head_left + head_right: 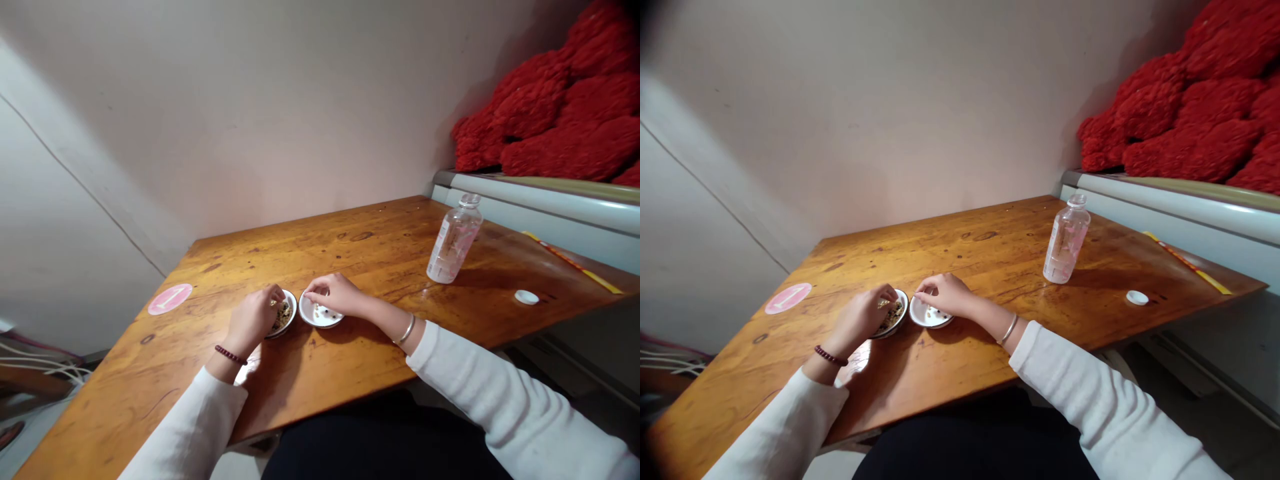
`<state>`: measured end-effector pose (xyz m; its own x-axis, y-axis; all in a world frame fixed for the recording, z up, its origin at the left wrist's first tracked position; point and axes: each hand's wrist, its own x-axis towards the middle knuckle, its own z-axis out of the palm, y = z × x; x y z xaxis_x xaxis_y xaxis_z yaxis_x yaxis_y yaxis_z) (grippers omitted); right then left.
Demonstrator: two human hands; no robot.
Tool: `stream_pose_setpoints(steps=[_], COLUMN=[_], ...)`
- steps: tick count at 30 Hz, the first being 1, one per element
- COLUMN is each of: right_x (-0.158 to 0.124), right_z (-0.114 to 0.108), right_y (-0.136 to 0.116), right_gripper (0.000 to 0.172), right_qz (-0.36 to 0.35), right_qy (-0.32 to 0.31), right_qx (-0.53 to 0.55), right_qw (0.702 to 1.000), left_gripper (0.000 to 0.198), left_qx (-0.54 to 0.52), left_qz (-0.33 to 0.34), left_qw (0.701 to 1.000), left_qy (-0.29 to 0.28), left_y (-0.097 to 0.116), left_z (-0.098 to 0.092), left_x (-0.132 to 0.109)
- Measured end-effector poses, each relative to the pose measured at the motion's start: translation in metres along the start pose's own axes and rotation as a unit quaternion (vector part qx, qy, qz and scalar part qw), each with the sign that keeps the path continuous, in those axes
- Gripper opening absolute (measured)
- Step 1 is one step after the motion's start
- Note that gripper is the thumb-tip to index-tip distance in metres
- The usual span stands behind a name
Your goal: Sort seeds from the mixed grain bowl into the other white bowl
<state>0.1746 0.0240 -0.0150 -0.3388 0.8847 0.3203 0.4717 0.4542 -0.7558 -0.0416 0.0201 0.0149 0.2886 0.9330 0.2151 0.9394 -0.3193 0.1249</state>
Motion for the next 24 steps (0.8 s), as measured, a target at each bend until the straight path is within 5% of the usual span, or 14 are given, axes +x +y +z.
stream_pose_setpoints(steps=[11,24], right_x=[-0.0005,-0.0003], right_z=[0.0007,0.0017], right_y=[-0.0001,0.0014], right_gripper=[0.019,0.019], right_qz=[0.018,-0.001], right_qy=[0.007,0.021], right_qx=[0.018,-0.003], right_qw=[1.000,1.000], left_gripper=[0.010,0.027], left_qx=[-0.071,-0.129], left_qz=[0.013,0.060], left_qw=[0.997,0.989], left_qy=[0.008,0.051], left_y=[0.0000,0.0091], left_z=[-0.0045,-0.0022], left_x=[0.0014,0.0030])
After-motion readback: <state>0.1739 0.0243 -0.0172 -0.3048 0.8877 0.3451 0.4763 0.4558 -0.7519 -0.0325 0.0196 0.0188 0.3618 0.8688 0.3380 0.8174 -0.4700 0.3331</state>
